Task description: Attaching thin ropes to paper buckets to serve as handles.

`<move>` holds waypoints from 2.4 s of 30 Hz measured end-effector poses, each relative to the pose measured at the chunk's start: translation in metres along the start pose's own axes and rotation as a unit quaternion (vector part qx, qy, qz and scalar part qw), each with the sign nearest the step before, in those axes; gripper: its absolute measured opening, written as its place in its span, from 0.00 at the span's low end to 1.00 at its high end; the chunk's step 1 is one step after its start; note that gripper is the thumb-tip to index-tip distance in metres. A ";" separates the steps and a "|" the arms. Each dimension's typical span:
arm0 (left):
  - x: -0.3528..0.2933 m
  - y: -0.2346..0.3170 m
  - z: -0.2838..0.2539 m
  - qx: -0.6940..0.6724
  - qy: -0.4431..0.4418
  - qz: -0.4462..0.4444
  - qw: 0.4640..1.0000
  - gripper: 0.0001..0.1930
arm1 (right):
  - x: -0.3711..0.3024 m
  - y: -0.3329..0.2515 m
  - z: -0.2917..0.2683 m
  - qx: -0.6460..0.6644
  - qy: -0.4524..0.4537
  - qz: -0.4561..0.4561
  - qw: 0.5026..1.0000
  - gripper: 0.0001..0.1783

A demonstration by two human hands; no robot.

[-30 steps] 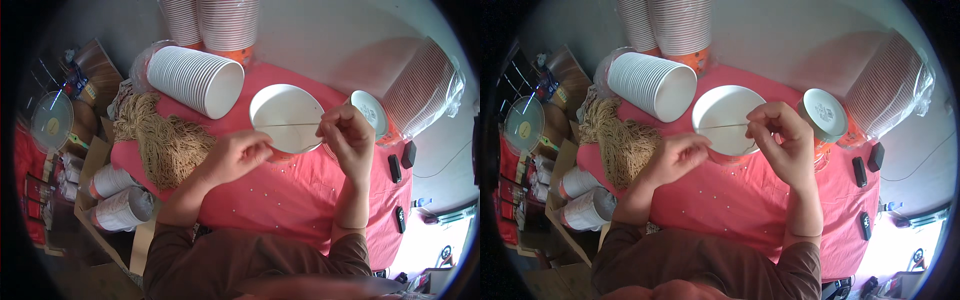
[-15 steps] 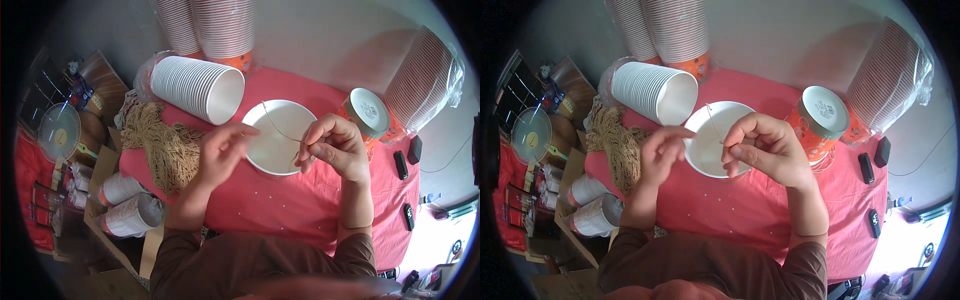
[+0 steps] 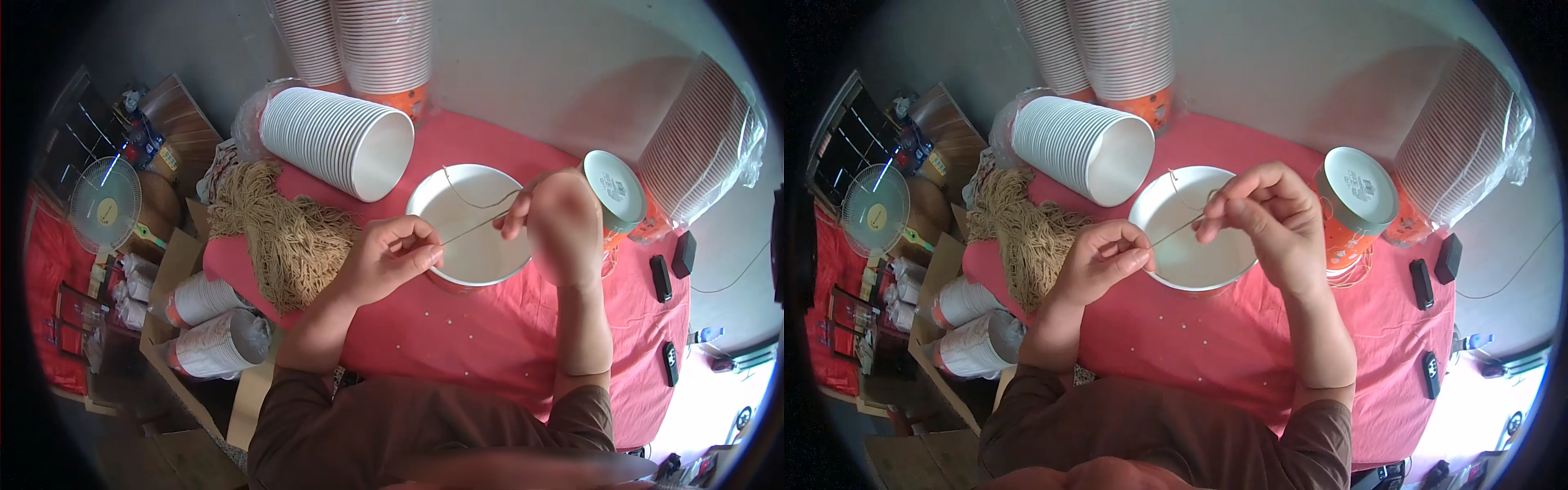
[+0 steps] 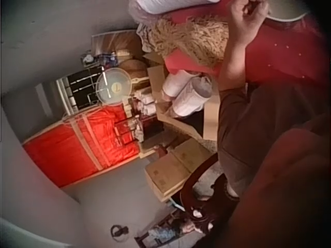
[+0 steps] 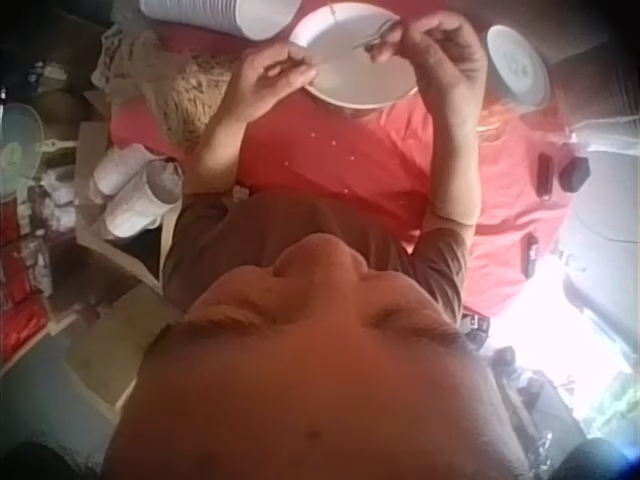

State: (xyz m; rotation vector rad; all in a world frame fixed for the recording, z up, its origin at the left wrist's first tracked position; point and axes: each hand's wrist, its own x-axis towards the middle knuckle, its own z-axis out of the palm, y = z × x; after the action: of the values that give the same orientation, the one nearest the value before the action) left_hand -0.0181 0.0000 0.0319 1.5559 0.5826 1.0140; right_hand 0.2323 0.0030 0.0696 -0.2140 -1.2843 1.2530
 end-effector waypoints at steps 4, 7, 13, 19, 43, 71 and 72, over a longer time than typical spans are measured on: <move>0.001 0.006 -0.003 -0.025 -0.019 -0.020 0.999 0.06 | 0.006 -0.002 -0.019 0.023 0.007 -0.055 0.998 0.06; 0.002 0.007 -0.009 -0.034 -0.017 -0.031 0.999 0.05 | 0.010 -0.005 -0.029 0.014 0.028 -0.073 0.997 0.06; 0.001 0.005 -0.021 -0.031 -0.014 -0.051 0.998 0.04 | 0.013 -0.005 -0.037 0.016 0.054 -0.076 0.996 0.07; 0.002 -0.001 -0.013 0.108 0.100 0.022 0.989 0.04 | 0.010 -0.005 -0.027 -0.480 0.084 0.005 0.873 0.11; -0.002 0.000 0.018 0.002 0.071 0.060 0.996 0.14 | -0.013 0.011 0.031 -0.459 -0.106 0.006 0.882 0.05; -0.005 -0.004 0.020 0.124 0.062 0.103 0.985 0.06 | -0.011 0.008 0.028 -0.474 -0.122 -0.029 0.871 0.07; -0.005 0.000 0.022 0.122 0.059 0.103 0.985 0.06 | -0.010 0.006 0.025 -0.477 -0.116 -0.025 0.871 0.06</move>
State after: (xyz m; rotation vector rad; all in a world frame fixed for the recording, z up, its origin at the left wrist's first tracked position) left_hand -0.0019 -0.0161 0.0303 1.8089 0.6572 1.2336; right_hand 0.2111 -0.0149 0.0687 -0.7411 -2.0343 0.5033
